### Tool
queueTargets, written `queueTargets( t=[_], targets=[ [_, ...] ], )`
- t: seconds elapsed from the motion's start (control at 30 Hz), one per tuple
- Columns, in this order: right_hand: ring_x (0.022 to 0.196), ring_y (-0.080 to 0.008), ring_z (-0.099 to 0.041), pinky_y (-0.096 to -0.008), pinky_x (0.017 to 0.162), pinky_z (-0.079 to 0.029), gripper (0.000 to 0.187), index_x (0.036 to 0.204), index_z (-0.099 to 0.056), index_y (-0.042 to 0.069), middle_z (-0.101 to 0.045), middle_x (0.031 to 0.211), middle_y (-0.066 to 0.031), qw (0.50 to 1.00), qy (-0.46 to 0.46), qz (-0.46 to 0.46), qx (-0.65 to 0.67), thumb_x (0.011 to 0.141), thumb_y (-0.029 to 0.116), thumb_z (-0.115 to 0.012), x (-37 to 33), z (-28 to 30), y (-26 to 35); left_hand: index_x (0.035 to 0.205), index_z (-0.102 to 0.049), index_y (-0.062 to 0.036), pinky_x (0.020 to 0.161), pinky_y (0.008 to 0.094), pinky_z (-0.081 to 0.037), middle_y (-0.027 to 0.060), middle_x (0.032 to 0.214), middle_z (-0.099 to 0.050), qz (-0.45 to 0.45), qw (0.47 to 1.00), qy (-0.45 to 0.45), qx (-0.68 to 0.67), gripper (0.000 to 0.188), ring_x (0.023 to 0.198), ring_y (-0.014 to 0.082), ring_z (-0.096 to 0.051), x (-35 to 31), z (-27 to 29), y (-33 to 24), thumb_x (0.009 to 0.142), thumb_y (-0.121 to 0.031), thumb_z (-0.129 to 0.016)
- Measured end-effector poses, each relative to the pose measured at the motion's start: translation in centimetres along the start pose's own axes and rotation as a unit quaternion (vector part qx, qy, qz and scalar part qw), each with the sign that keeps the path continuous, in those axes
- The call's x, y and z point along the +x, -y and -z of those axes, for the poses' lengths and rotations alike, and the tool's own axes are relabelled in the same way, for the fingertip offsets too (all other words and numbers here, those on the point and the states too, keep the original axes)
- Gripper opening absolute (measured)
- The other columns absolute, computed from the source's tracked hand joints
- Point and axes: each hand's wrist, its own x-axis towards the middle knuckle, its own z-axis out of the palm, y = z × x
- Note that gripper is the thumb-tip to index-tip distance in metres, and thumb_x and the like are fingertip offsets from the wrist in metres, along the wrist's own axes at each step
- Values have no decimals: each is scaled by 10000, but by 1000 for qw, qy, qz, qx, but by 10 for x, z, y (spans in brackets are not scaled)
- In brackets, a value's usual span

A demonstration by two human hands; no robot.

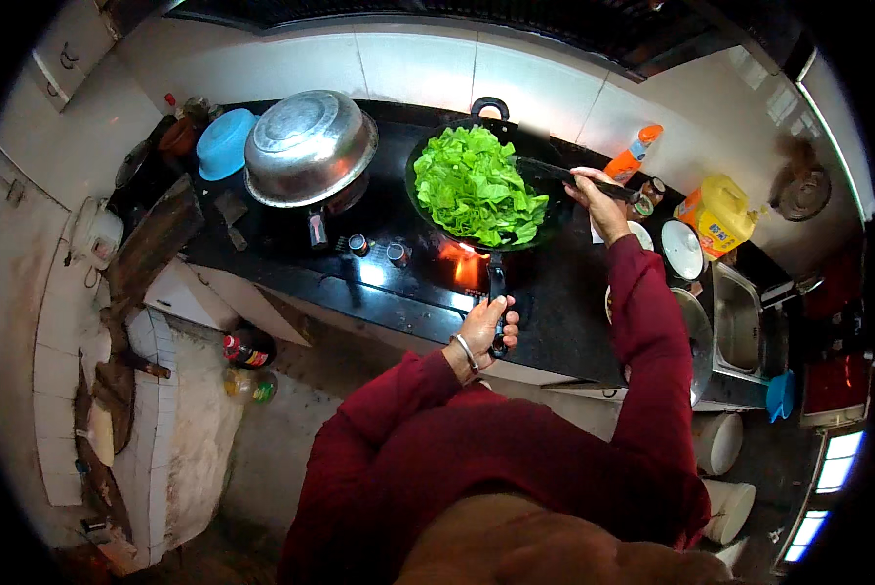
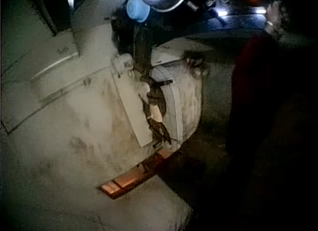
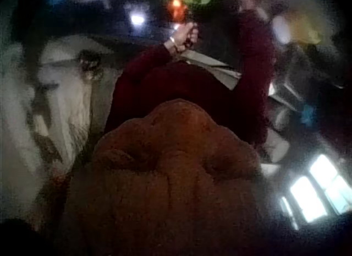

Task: The person adds chopped leafy greens from a cutting board into a hot wok and stirs the mixture with a spatula.

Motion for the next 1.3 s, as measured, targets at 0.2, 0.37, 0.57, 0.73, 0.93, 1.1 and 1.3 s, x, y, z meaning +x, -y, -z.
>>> queueTargets(
  t=[0.2,0.37,0.57,0.73,0.93,1.1,1.3],
  targets=[
    [877,-264,-632,-315,747,-495,227,924,-619,62,-582,1086,-214,862,224,246,-383,713,-22,-613,-55,-30,71,996,-454,-116,456,211,-392,14,732,-463,-5,1000,7,-1,164,555,88,-424,1,1,3,909,-249,-495],
    [1042,-362,-540,-384,837,-467,346,983,-594,85,-474,1220,-248,756,349,316,-455,655,-4,-655,-103,-45,89,995,-460,-117,456,214,-396,13,726,-458,-3,1000,6,-15,168,550,87,-424,1,2,2,906,-253,-501],
    [818,-285,-600,-345,721,-477,347,1029,-580,79,-502,1179,-235,772,355,258,-460,696,-4,-627,-122,-58,144,982,-466,-123,459,215,-390,6,725,-460,2,1000,0,-10,154,548,86,-421,-1,-4,2,908,-253,-499],
    [841,-316,-606,-332,709,-473,301,995,-585,60,-569,1020,-214,823,327,255,-389,698,22,-617,-117,-86,167,965,-476,-136,462,216,-384,0,695,-473,-5,1000,5,9,167,543,84,-424,2,0,2,886,-272,-534],
    [891,-370,-599,-370,746,-484,196,932,-589,42,-567,1046,-247,814,377,211,-388,738,59,-612,-92,-120,143,954,-452,-125,455,248,-368,9,690,-474,-7,1000,5,5,160,530,101,-424,0,-2,1,880,-244,-529],
    [860,-392,-581,-394,718,-480,205,879,-583,24,-541,972,-266,754,400,218,-473,676,26,-613,-89,-135,116,931,-456,-130,447,251,-357,8,679,-465,-22,1000,2,-11,148,524,103,-421,-5,-3,2,870,-238,-535],
    [790,-376,-594,-419,682,-484,191,803,-572,10,-545,893,-247,707,385,235,-544,627,57,-629,-85,-133,88,902,-450,-138,443,248,-355,-2,675,-465,-23,999,23,-22,153,518,99,-419,-4,0,2,872,-254,-545]
  ],
)
